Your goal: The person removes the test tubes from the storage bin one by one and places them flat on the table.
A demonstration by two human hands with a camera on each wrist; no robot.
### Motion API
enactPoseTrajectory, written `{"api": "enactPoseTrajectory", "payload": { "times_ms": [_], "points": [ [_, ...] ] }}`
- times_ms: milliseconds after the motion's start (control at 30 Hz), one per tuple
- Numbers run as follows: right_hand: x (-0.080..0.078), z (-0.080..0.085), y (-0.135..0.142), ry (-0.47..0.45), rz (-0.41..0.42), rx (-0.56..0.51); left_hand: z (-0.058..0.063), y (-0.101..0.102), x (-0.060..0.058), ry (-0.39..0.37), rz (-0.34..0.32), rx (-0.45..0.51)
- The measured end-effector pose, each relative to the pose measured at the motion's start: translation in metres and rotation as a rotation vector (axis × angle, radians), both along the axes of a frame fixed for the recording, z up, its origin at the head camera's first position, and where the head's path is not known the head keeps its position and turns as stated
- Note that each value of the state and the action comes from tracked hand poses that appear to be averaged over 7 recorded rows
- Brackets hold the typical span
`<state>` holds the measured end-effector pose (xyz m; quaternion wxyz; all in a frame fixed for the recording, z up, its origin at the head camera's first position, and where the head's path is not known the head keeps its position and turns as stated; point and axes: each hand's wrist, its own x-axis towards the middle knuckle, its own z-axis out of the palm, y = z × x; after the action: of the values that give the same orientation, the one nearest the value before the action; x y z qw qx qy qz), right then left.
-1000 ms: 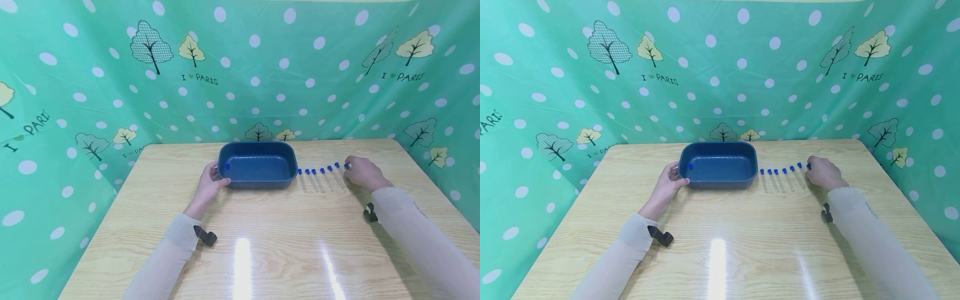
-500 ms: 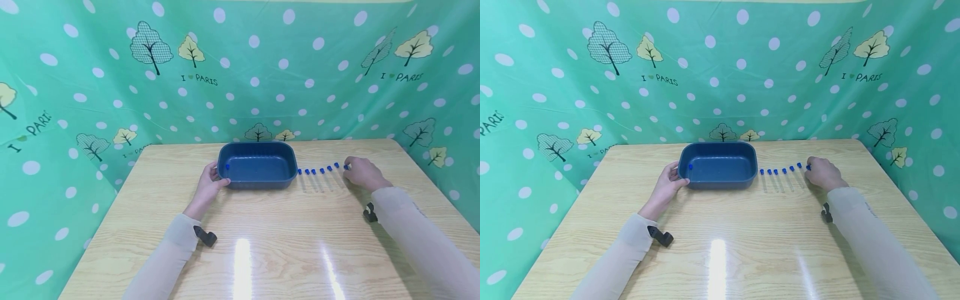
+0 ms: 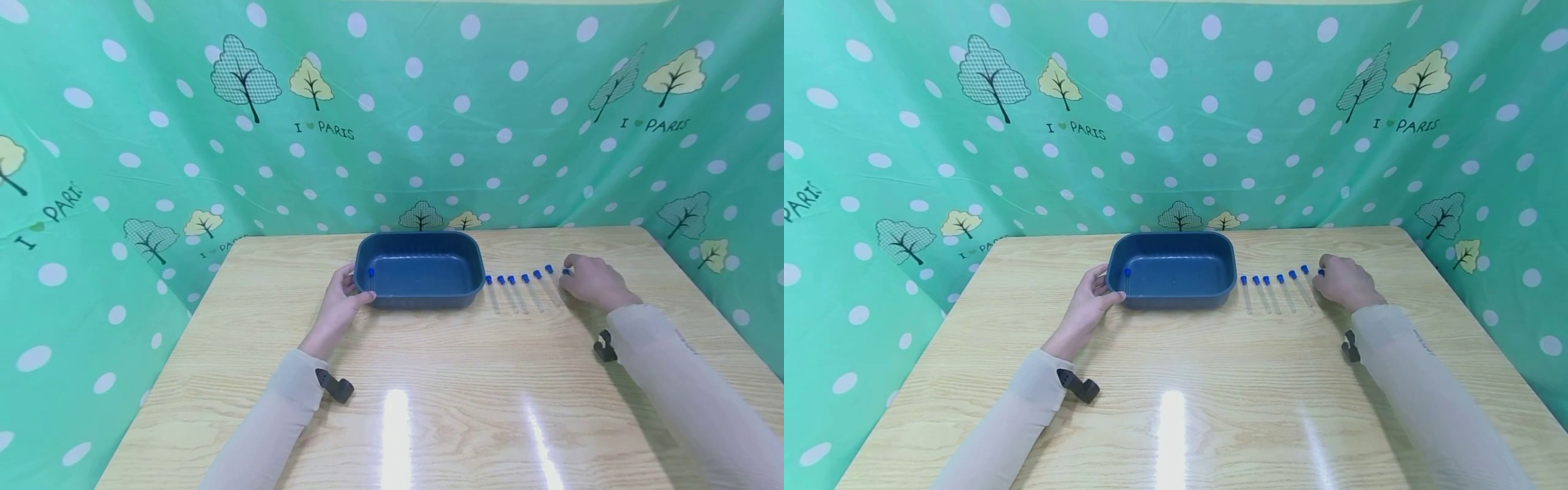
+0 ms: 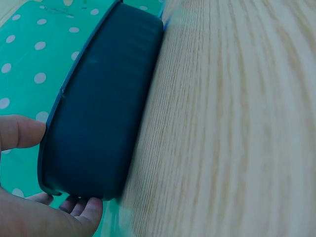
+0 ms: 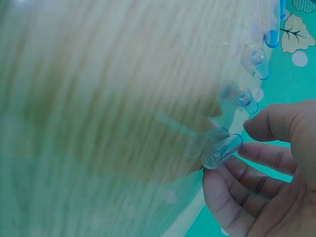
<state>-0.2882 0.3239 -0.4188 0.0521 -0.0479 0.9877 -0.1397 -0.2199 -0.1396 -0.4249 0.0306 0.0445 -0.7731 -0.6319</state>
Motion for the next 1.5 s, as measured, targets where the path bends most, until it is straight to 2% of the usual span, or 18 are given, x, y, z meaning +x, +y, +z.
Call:
{"api": "enactPoseTrajectory", "payload": {
  "times_ms": [633, 933, 1267, 1500],
  "points": [
    [0.0, 0.001, 0.002, -0.002, -0.002, -0.003, 0.0, 0.0, 0.001, -0.008, 0.001, -0.001],
    [0.0, 0.009, 0.003, -0.003, 0.019, -0.005, -0.001, -0.001, 0.0, 0.0, -0.01, 0.002],
    [-0.001, 0.024, -0.014, 0.057, 0.023, -0.009, 0.0, -0.001, 0.001, -0.005, -0.008, 0.003],
    [0.002, 0.038, -0.035, 0.152, 0.066, -0.02, 0.0, -0.001, 0.0, -0.005, -0.001, -0.009]
  ]
}}
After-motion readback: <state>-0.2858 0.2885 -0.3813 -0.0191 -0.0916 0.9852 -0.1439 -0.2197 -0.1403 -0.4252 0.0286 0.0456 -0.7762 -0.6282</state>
